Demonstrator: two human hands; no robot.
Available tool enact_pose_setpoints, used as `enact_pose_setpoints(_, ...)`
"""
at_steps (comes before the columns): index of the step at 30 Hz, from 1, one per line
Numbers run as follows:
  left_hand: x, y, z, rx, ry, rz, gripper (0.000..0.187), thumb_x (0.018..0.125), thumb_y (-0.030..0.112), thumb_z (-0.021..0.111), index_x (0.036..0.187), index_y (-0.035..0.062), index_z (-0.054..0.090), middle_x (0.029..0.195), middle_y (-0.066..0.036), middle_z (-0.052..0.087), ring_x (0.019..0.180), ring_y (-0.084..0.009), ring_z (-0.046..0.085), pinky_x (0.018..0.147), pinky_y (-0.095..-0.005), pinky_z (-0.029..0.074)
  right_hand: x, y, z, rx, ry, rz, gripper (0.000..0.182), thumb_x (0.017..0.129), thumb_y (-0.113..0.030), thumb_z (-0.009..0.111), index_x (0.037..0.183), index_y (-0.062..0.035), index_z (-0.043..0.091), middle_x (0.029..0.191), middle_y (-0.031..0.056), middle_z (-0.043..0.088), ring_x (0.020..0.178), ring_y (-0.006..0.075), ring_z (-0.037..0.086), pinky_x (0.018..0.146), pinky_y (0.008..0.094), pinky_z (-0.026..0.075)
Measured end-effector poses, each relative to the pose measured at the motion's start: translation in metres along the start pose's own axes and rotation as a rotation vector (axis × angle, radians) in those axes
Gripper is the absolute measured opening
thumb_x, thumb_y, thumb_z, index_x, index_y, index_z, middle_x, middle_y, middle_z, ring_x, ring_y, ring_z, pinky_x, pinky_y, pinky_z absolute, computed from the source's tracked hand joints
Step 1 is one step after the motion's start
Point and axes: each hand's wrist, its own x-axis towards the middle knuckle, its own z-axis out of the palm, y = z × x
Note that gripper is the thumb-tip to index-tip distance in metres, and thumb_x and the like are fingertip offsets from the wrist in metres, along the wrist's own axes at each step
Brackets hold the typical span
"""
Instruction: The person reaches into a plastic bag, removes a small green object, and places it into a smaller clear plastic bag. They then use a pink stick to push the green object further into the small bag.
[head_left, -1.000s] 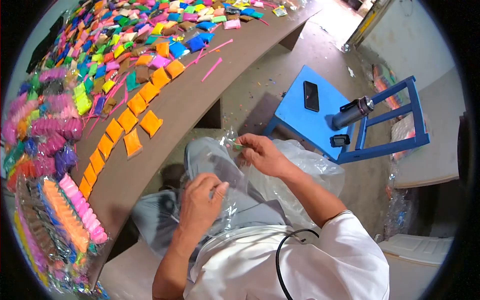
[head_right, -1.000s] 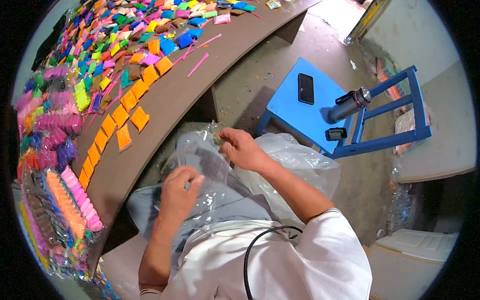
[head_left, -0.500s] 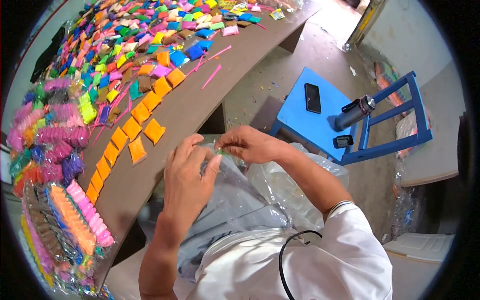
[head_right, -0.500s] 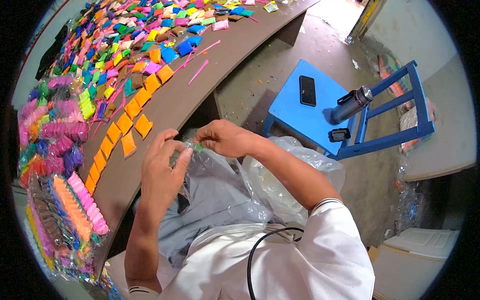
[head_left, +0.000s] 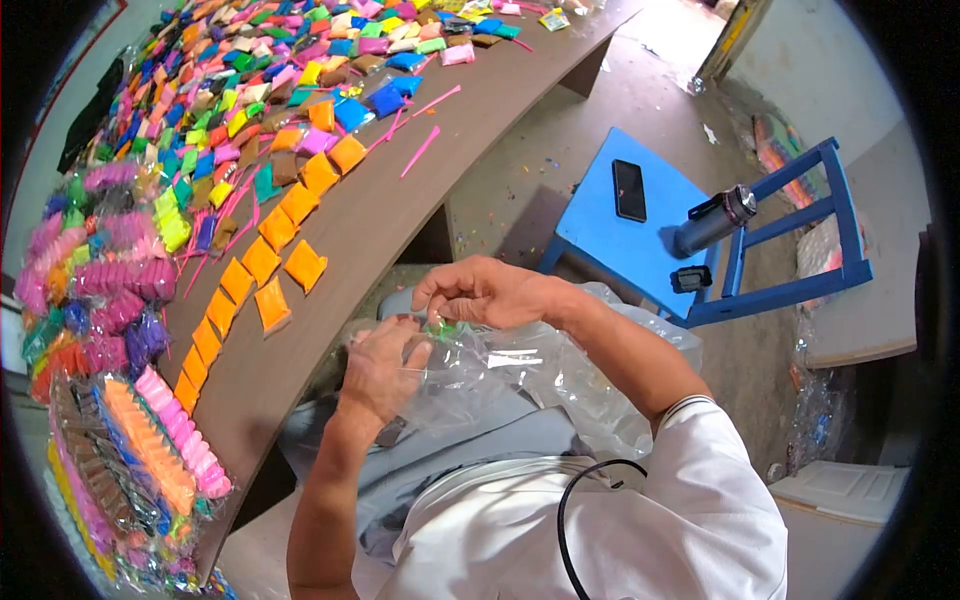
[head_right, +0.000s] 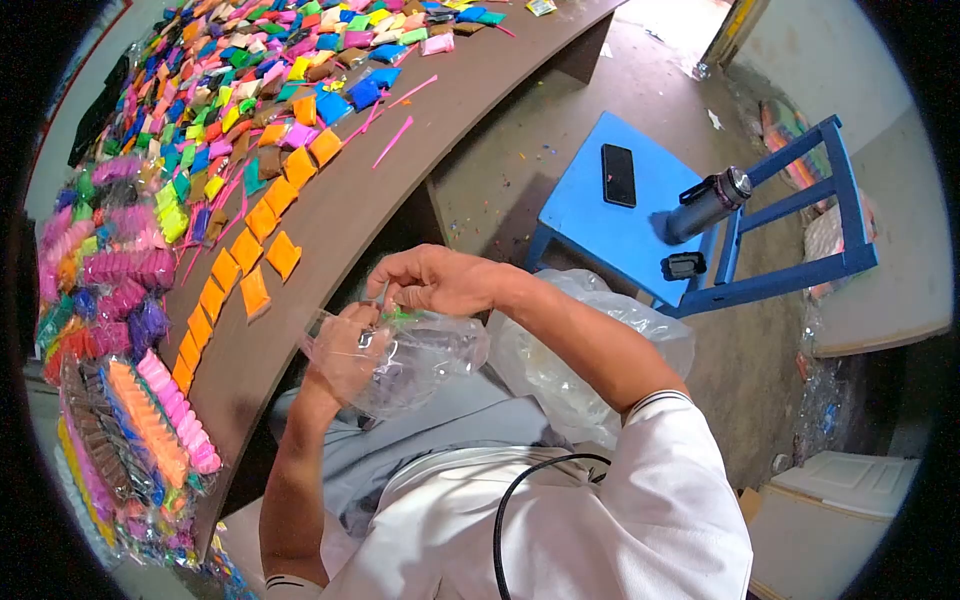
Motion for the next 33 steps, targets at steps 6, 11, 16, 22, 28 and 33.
enact_pose_setpoints(6,-0.011,0.003,-0.001,-0.038,0.096,-0.011,0.015,0.082,0.016,0.067,0.088,0.0024,0.064,0.105,-0.016,0.066,0.101,-0.0346,0.060,0.092,-0.0425,0.041,-0.015,-0.014,0.004,-0.033,0.061,0.171,0.028,0.093,-0.016,0.067,0.115,-0.0006,0.057,0.087,0.0034,0.061,0.080,0.0101,0.053,0.073,0.0299,0.047)
enact_pose_setpoints(11,-0.013,0.005,-0.004,-0.061,0.167,-0.036,0.011,0.081,0.012,0.067,0.081,0.0029,0.062,0.102,-0.015,0.068,0.100,-0.0333,0.061,0.092,-0.0421,0.041,-0.025,0.008,-0.002,-0.361,-0.094,0.240,0.027,0.091,-0.020,0.068,0.105,0.0018,0.062,0.082,0.0090,0.065,0.073,0.0144,0.055,0.067,0.0318,0.046)
enact_pose_setpoints(16,-0.015,0.012,-0.006,-0.084,0.108,-0.010,0.012,0.079,0.012,0.069,0.086,0.0030,0.063,0.117,-0.017,0.063,0.109,-0.0346,0.059,0.096,-0.0429,0.041,-0.026,0.015,0.002,-0.274,-0.059,0.212,0.025,0.094,-0.023,0.065,0.102,0.0008,0.064,0.082,0.0064,0.064,0.075,0.0139,0.054,0.069,0.0320,0.045)
enact_pose_setpoints(22,-0.021,0.025,-0.013,-0.092,0.058,-0.064,0.017,0.082,0.015,0.069,0.093,0.0034,0.063,0.132,-0.018,0.054,0.116,-0.0387,0.055,0.100,-0.0446,0.042,-0.028,0.020,0.008,-0.145,0.054,0.231,0.029,0.095,-0.028,0.066,0.102,0.0001,0.066,0.085,0.0047,0.065,0.082,0.0101,0.057,0.073,0.0306,0.047)
enact_pose_setpoints(28,-0.020,0.028,-0.013,-0.158,0.085,-0.016,0.015,0.084,0.013,0.067,0.094,0.0028,0.063,0.130,-0.018,0.056,0.113,-0.0382,0.057,0.097,-0.0445,0.043,-0.030,0.007,0.009,-0.155,0.114,0.224,0.029,0.092,-0.029,0.070,0.095,-0.0003,0.069,0.080,0.0004,0.063,0.080,0.0070,0.055,0.071,0.0282,0.045)
enact_pose_setpoints(33,-0.021,0.022,-0.009,-0.163,0.079,-0.021,0.013,0.084,0.011,0.066,0.092,0.0021,0.063,0.121,-0.018,0.062,0.109,-0.0371,0.059,0.094,-0.0439,0.044,-0.032,0.025,0.006,-0.016,0.094,0.191,0.027,0.089,-0.027,0.074,0.095,-0.0014,0.068,0.086,-0.0021,0.062,0.085,0.0063,0.053,0.074,0.0280,0.044)
